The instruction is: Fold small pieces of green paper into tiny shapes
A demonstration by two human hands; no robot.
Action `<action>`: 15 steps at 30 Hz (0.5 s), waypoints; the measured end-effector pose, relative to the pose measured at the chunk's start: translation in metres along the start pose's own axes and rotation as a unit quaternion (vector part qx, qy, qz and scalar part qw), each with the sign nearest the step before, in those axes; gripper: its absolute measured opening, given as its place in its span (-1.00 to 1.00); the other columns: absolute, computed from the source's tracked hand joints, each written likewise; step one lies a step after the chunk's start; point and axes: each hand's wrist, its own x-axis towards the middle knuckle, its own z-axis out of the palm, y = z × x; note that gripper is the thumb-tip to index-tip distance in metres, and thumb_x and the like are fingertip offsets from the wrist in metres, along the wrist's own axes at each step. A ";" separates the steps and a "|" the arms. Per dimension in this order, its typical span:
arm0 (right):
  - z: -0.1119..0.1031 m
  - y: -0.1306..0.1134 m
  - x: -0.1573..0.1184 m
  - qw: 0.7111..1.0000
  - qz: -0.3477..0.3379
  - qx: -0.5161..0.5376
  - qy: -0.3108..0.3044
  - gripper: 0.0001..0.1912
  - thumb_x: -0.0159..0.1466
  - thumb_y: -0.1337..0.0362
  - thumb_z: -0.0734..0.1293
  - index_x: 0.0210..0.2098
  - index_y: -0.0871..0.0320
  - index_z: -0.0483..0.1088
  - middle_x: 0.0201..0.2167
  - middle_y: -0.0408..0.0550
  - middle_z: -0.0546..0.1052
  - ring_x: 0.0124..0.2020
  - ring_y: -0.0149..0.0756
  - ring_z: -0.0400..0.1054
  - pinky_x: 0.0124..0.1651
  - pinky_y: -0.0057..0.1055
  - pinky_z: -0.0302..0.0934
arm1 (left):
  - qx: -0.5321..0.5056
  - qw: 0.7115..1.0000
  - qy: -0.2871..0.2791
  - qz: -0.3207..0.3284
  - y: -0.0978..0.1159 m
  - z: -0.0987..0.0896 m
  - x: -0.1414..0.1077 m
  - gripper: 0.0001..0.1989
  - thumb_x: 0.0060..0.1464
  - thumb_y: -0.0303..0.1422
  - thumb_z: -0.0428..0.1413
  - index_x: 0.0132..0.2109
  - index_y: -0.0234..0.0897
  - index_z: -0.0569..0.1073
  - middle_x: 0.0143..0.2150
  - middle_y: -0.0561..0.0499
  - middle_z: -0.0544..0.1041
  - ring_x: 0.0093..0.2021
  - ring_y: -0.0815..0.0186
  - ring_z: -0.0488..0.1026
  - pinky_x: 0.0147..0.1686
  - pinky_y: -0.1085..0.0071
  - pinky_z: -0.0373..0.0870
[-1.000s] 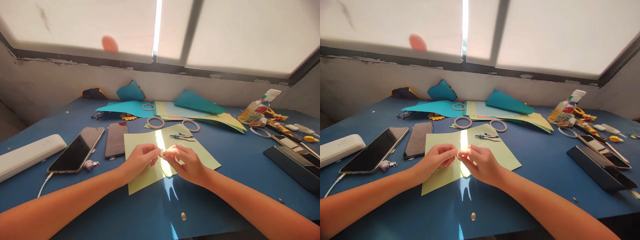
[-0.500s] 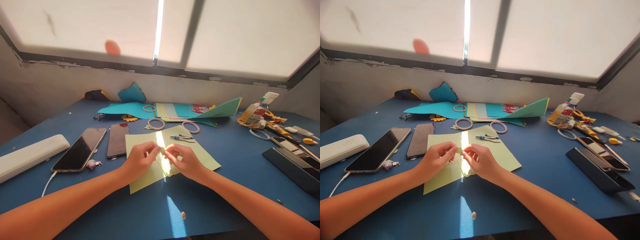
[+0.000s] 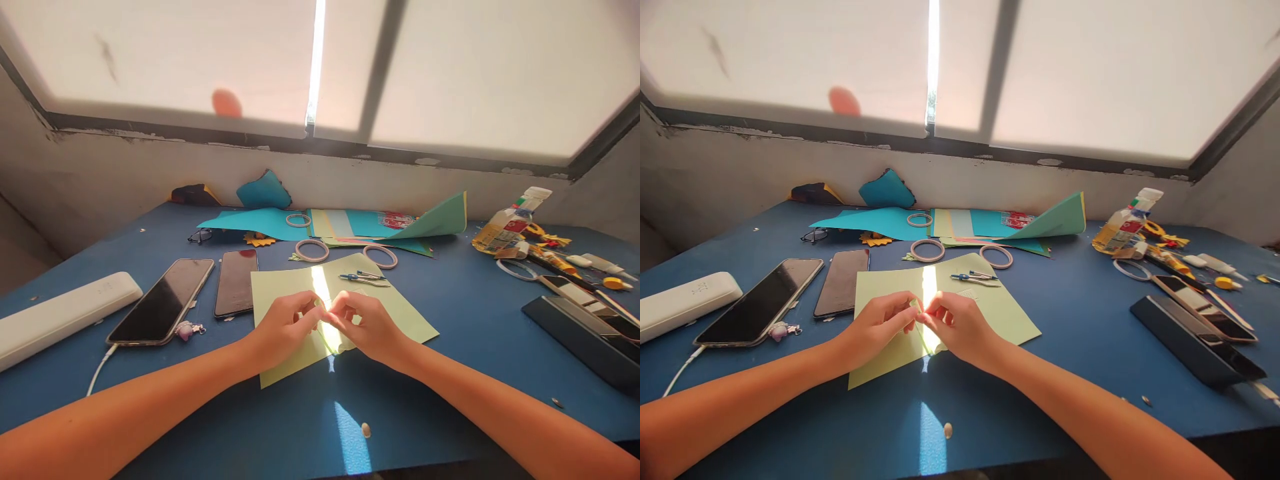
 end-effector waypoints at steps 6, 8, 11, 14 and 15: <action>-0.001 0.001 0.004 0.993 0.058 0.097 -0.039 -0.69 0.18 0.07 0.26 -0.53 0.15 0.22 -0.63 -0.23 0.30 -0.63 -0.48 0.23 -0.57 -0.50 0.17 | -0.059 0.998 -0.016 -0.021 0.000 -0.003 0.003 -0.82 0.05 -0.35 -0.08 -0.38 -0.32 0.37 -0.57 0.11 0.28 -0.55 0.44 0.18 -0.60 0.52 0.06; -0.001 0.003 0.005 0.991 0.065 0.111 -0.044 -0.68 0.19 0.06 0.26 -0.53 0.15 0.21 -0.63 -0.24 0.28 -0.64 -0.49 0.22 -0.57 -0.50 0.18 | -0.066 0.997 -0.012 -0.026 0.000 -0.002 0.003 -0.79 0.07 -0.29 -0.05 -0.41 -0.32 0.37 -0.58 0.11 0.27 -0.57 0.45 0.16 -0.61 0.52 0.04; -0.001 0.005 0.004 0.991 0.058 0.116 -0.040 -0.74 0.21 0.09 0.24 -0.44 0.15 0.25 -0.61 -0.24 0.28 -0.62 -0.49 0.21 -0.57 -0.50 0.17 | -0.075 0.997 0.001 -0.034 -0.001 -0.002 0.004 -0.75 0.07 -0.23 -0.01 -0.45 -0.32 0.34 -0.59 0.12 0.27 -0.59 0.48 0.13 -0.63 0.53 0.02; -0.001 0.006 0.002 0.994 0.026 0.106 -0.027 -0.76 0.19 0.16 0.29 -0.19 0.11 0.27 -0.49 -0.19 0.33 -0.54 -0.47 0.23 -0.52 -0.49 0.21 | -0.088 0.995 0.009 -0.047 -0.002 -0.002 0.005 -0.72 0.09 -0.20 -0.01 -0.45 -0.31 0.33 -0.61 0.14 0.26 -0.63 0.50 0.08 -0.65 0.53 0.00; -0.002 0.007 0.002 0.994 0.012 0.102 -0.025 -0.73 0.18 0.18 0.30 -0.14 0.09 0.27 -0.44 -0.17 0.34 -0.52 -0.47 0.24 -0.50 -0.48 0.22 | -0.093 0.994 0.008 -0.052 -0.003 -0.002 0.006 -0.72 0.09 -0.19 -0.01 -0.45 -0.31 0.32 -0.62 0.15 0.26 -0.65 0.51 0.06 -0.66 0.53 -0.01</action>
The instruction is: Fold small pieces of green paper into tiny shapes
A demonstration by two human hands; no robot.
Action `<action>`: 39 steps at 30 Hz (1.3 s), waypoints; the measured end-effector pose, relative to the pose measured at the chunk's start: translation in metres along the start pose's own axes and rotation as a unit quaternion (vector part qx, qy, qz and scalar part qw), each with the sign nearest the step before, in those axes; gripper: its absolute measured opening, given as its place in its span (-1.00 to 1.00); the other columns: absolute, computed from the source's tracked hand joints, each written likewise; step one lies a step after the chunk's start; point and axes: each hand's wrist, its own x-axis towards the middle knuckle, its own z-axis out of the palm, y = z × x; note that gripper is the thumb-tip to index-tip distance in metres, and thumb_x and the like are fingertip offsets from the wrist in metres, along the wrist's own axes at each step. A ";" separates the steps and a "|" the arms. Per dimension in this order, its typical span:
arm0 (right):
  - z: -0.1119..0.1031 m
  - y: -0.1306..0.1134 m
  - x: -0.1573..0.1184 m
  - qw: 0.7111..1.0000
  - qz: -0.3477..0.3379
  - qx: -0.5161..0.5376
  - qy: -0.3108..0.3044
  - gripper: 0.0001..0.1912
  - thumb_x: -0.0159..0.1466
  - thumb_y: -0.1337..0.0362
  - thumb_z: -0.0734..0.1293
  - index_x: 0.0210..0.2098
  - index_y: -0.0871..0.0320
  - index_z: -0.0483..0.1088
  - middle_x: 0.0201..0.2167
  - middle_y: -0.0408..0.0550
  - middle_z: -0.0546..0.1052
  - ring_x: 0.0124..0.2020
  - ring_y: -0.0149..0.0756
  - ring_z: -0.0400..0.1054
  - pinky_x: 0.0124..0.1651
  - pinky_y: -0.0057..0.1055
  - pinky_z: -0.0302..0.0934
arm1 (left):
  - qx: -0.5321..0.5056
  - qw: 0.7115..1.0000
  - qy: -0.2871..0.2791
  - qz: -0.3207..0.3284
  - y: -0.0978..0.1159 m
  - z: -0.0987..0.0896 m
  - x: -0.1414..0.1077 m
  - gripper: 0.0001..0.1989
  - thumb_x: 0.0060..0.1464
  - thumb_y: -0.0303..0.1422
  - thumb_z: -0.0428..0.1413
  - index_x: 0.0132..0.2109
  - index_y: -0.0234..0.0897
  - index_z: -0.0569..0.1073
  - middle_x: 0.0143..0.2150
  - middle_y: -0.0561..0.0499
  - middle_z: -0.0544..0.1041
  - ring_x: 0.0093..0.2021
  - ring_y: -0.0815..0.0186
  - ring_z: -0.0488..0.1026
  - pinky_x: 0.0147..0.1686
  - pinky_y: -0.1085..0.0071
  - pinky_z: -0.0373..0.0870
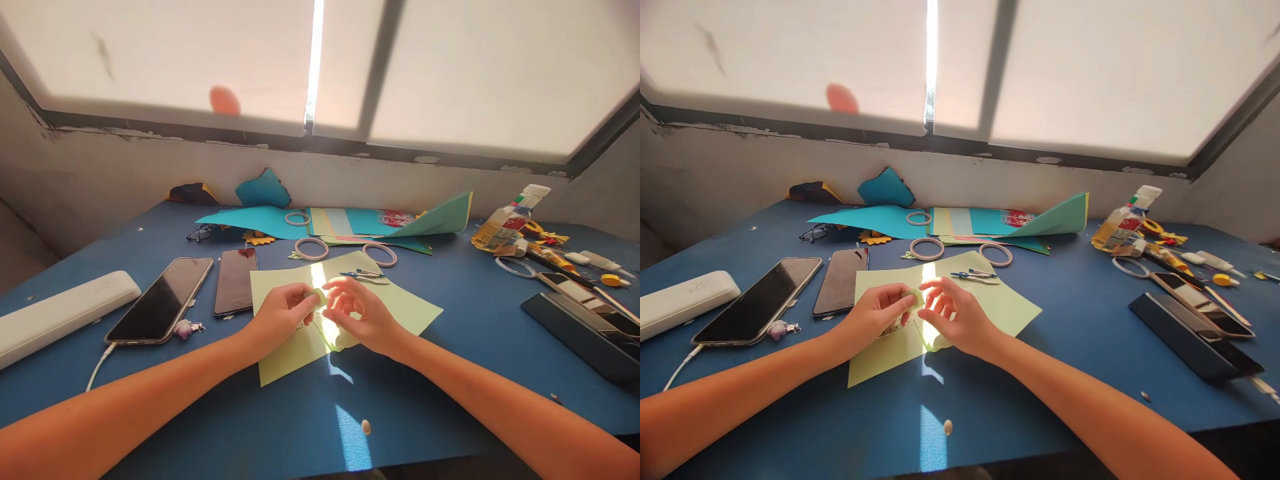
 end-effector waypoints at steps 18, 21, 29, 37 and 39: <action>0.001 0.006 0.002 0.999 0.039 0.015 0.007 -0.82 0.16 0.19 0.30 -0.28 0.13 0.30 -0.52 -0.19 0.36 -0.54 -0.45 0.26 -0.51 -0.48 0.14 | 0.021 0.997 -0.069 0.019 -0.006 0.000 -0.002 -0.66 0.16 -0.22 -0.13 -0.49 -0.31 0.28 -0.57 0.09 0.29 -0.51 0.40 0.22 -0.47 0.46 0.15; 0.000 0.006 0.003 0.997 0.076 0.033 -0.004 -0.79 0.16 0.12 0.30 -0.36 0.16 0.32 -0.61 -0.21 0.34 -0.59 -0.46 0.23 -0.55 -0.50 0.11 | 0.024 0.997 -0.069 0.021 -0.009 0.000 -0.002 -0.65 0.18 -0.22 -0.16 -0.46 -0.32 0.30 -0.55 0.08 0.29 -0.48 0.38 0.24 -0.44 0.45 0.18; 0.000 0.006 0.006 0.992 0.112 0.060 -0.004 -0.70 0.09 0.05 0.35 -0.47 0.17 0.31 -0.61 -0.21 0.33 -0.59 -0.46 0.21 -0.55 -0.50 0.08 | 0.066 0.996 -0.057 0.037 -0.006 0.000 -0.001 -0.65 0.16 -0.19 -0.09 -0.48 -0.32 0.31 -0.56 0.10 0.29 -0.52 0.40 0.21 -0.49 0.47 0.13; 0.000 0.006 0.006 0.993 0.102 0.059 -0.001 -0.73 0.12 0.06 0.32 -0.43 0.16 0.34 -0.61 -0.21 0.32 -0.59 -0.46 0.19 -0.54 -0.49 0.06 | 0.090 0.994 -0.046 0.044 -0.011 0.001 0.002 -0.69 0.16 -0.30 -0.11 -0.51 -0.31 0.28 -0.59 0.08 0.33 -0.53 0.39 0.28 -0.45 0.45 0.22; 0.000 0.005 0.006 0.994 0.100 0.050 -0.001 -0.75 0.14 0.08 0.31 -0.44 0.17 0.34 -0.63 -0.21 0.31 -0.59 -0.47 0.17 -0.54 -0.49 0.04 | 0.092 0.993 -0.049 0.046 -0.011 0.001 0.002 -0.70 0.16 -0.29 -0.11 -0.49 -0.31 0.30 -0.59 0.09 0.34 -0.53 0.39 0.29 -0.46 0.47 0.23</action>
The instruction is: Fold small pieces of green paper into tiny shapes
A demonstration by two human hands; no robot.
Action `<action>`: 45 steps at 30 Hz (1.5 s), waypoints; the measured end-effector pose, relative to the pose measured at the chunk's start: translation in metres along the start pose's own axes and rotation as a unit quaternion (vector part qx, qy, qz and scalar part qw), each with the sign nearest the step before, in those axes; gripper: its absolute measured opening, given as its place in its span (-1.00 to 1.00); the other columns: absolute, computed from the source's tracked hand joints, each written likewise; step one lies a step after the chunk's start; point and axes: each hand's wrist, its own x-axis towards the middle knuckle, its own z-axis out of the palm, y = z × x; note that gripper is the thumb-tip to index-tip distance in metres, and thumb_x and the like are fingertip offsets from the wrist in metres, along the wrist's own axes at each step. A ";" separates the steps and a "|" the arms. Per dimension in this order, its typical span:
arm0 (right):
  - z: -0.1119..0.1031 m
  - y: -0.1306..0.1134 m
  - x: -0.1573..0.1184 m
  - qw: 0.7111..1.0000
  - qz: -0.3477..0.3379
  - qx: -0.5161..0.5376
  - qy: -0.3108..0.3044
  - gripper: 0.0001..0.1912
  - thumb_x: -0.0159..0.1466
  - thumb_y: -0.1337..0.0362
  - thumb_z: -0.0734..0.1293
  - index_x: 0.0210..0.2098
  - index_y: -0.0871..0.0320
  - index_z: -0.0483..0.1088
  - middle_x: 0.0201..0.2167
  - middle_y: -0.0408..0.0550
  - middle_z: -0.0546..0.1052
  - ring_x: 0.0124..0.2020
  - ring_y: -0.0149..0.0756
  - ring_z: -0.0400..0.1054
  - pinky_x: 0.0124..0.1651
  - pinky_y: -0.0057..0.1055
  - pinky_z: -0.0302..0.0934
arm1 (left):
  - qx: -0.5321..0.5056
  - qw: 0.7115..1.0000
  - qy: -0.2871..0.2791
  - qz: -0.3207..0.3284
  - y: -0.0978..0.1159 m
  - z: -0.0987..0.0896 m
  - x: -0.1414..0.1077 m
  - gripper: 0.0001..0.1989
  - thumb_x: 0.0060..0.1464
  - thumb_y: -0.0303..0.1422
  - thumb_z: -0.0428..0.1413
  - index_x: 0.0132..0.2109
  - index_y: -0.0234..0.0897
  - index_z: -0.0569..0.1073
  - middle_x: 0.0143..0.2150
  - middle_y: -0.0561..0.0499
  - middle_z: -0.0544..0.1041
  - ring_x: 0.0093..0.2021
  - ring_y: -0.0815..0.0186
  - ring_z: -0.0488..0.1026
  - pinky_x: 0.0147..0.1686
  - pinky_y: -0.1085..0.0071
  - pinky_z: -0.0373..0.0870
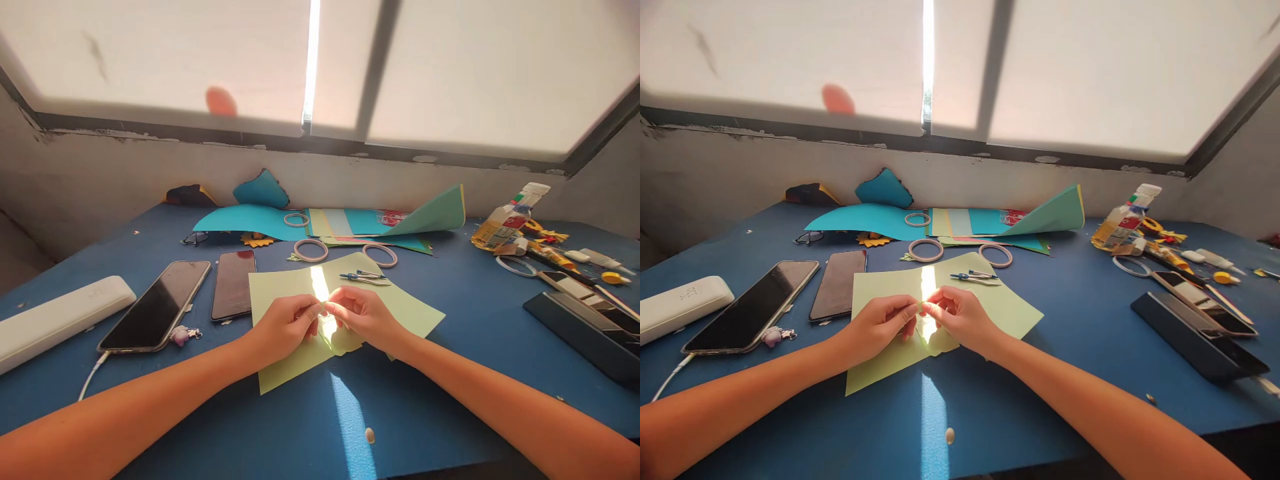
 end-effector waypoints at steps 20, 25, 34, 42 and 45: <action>0.003 -0.007 -0.006 1.000 -0.030 -0.001 0.001 -0.75 0.23 0.09 0.22 -0.44 0.14 0.28 -0.64 -0.24 0.28 -0.59 -0.45 0.17 -0.50 -0.48 0.06 | -0.036 0.999 -0.010 -0.005 0.000 0.001 -0.003 -0.70 0.13 -0.24 -0.06 -0.40 -0.35 0.43 -0.57 0.03 0.42 -0.54 0.38 0.35 -0.48 0.48 0.30; 0.003 -0.008 -0.006 0.999 -0.035 -0.005 -0.004 -0.72 0.25 0.08 0.20 -0.46 0.14 0.26 -0.65 -0.25 0.27 -0.59 -0.46 0.14 -0.50 -0.48 0.06 | -0.037 0.999 -0.023 -0.006 0.002 -0.001 -0.004 -0.69 0.15 -0.25 -0.08 -0.42 -0.34 0.42 -0.62 0.07 0.38 -0.58 0.41 0.33 -0.51 0.51 0.26; 0.002 -0.010 -0.006 0.999 -0.030 -0.012 -0.029 -0.69 0.25 0.07 0.18 -0.50 0.15 0.24 -0.66 -0.24 0.25 -0.60 -0.47 0.12 -0.51 -0.47 0.04 | -0.036 0.999 -0.033 -0.011 0.003 0.001 -0.006 -0.69 0.17 -0.24 -0.11 -0.40 -0.32 0.38 -0.61 0.08 0.37 -0.57 0.40 0.32 -0.49 0.49 0.24; 0.005 -0.012 -0.008 0.999 -0.024 -0.008 -0.020 -0.70 0.23 0.06 0.20 -0.49 0.13 0.23 -0.66 -0.25 0.25 -0.60 -0.47 0.11 -0.53 -0.48 0.03 | -0.046 0.997 -0.061 -0.012 0.004 -0.004 -0.005 -0.73 0.10 -0.33 -0.07 -0.54 -0.31 0.26 -0.64 0.15 0.18 -0.58 0.45 0.12 -0.56 0.50 0.06; 0.003 -0.011 -0.007 0.999 -0.017 0.004 -0.028 -0.68 0.23 0.04 0.20 -0.50 0.14 0.22 -0.66 -0.25 0.25 -0.60 -0.47 0.11 -0.51 -0.47 0.04 | -0.046 0.997 -0.063 -0.014 0.004 -0.004 -0.005 -0.74 0.11 -0.33 -0.09 -0.51 -0.31 0.28 -0.63 0.15 0.17 -0.58 0.45 0.12 -0.55 0.49 0.06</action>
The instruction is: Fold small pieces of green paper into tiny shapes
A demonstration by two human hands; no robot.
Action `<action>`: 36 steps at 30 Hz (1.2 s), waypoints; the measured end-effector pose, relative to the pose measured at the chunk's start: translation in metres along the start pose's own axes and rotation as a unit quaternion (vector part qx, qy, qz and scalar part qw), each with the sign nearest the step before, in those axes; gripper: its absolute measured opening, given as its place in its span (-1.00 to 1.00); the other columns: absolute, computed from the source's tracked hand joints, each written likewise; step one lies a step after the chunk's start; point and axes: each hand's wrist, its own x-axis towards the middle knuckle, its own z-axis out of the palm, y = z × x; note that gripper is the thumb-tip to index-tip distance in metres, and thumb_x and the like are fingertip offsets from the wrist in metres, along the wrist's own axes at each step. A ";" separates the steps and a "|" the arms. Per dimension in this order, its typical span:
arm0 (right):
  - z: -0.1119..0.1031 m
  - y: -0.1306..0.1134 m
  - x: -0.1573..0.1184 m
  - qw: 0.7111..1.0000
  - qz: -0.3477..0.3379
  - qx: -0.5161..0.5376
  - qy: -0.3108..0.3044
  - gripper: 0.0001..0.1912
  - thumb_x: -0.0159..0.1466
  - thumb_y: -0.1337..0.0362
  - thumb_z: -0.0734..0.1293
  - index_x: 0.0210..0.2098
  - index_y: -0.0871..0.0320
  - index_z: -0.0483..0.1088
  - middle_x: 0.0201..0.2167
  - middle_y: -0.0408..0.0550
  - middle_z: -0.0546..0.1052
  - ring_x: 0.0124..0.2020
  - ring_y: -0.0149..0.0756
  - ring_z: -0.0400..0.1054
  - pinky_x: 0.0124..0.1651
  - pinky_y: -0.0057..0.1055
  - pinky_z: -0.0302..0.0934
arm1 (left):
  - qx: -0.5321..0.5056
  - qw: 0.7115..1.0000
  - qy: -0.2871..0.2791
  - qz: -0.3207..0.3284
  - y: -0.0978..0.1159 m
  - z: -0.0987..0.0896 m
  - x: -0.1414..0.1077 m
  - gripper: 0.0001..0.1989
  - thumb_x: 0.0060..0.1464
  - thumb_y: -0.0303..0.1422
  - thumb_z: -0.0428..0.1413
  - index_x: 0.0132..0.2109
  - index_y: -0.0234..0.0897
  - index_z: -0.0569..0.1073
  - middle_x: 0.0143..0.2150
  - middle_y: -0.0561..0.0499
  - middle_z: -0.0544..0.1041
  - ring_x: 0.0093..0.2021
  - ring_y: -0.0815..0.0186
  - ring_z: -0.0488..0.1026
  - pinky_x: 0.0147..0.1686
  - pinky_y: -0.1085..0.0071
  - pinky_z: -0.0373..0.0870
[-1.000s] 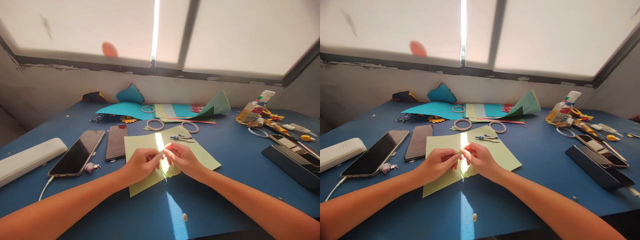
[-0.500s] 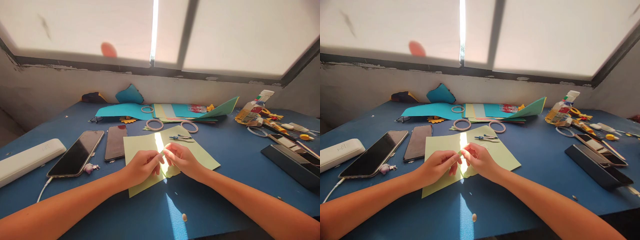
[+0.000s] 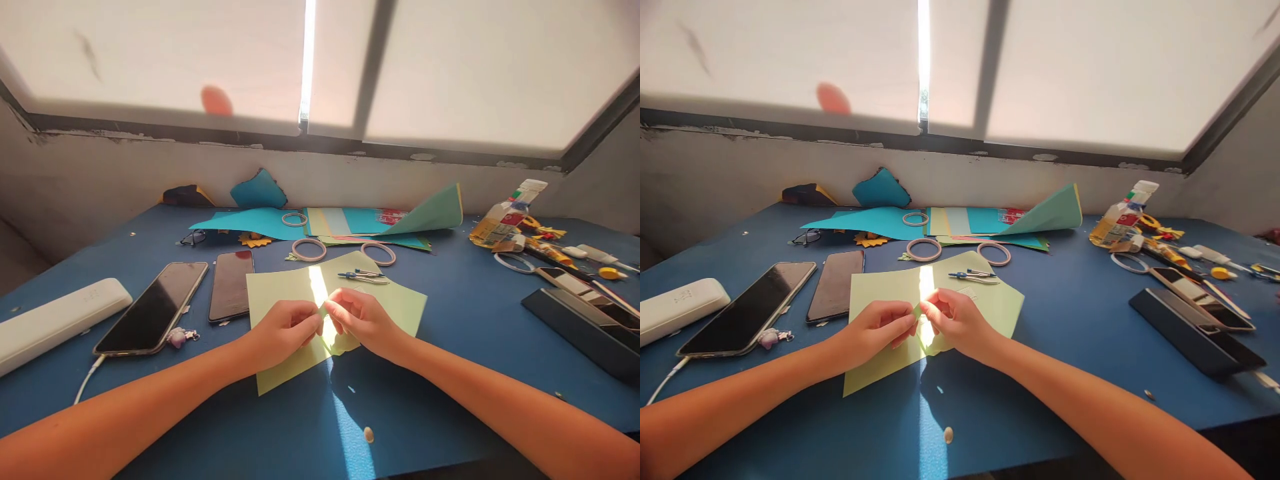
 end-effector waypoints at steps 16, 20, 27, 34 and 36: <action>-0.002 0.001 0.001 1.000 0.008 -0.003 -0.023 -0.67 0.21 0.04 0.23 -0.54 0.15 0.26 -0.66 -0.23 0.26 -0.61 -0.48 0.13 -0.53 -0.48 0.06 | 0.020 0.999 0.024 0.002 -0.003 0.003 0.001 -0.70 0.09 -0.21 -0.04 -0.50 -0.31 0.28 -0.62 0.16 0.11 -0.58 0.45 0.09 -0.59 0.50 0.02; 0.000 0.000 0.001 1.000 0.008 -0.008 -0.022 -0.67 0.19 0.05 0.24 -0.55 0.15 0.25 -0.66 -0.22 0.26 -0.61 -0.48 0.13 -0.55 -0.49 0.05 | 0.031 0.999 0.031 0.001 -0.003 0.003 0.001 -0.73 0.06 -0.29 -0.04 -0.53 -0.31 0.27 -0.64 0.17 0.06 -0.59 0.46 0.04 -0.61 0.50 -0.04; -0.001 0.003 0.001 1.000 0.011 -0.009 -0.026 -0.67 0.19 0.07 0.24 -0.56 0.16 0.24 -0.65 -0.23 0.25 -0.61 -0.50 0.11 -0.57 -0.50 0.02 | 0.032 0.999 0.041 -0.006 0.000 0.003 0.002 -0.77 0.00 -0.33 -0.05 -0.57 -0.30 0.25 -0.65 0.18 0.05 -0.61 0.47 0.05 -0.62 0.51 -0.04; -0.001 0.004 0.001 0.999 0.005 0.007 -0.038 -0.69 0.19 0.04 0.23 -0.50 0.16 0.26 -0.65 -0.24 0.25 -0.62 -0.50 0.09 -0.59 -0.51 0.00 | 0.035 0.998 0.044 -0.009 -0.001 0.002 0.002 -0.75 0.01 -0.29 -0.03 -0.54 -0.32 0.29 -0.65 0.18 0.04 -0.61 0.47 0.02 -0.62 0.51 -0.05; -0.001 0.004 0.001 0.999 0.006 0.013 -0.039 -0.70 0.19 0.04 0.24 -0.49 0.15 0.27 -0.65 -0.23 0.26 -0.62 -0.49 0.11 -0.58 -0.50 0.01 | 0.036 0.998 0.045 -0.008 -0.001 0.002 0.002 -0.75 0.01 -0.29 -0.03 -0.54 -0.32 0.30 -0.65 0.18 0.04 -0.61 0.47 0.01 -0.62 0.50 -0.07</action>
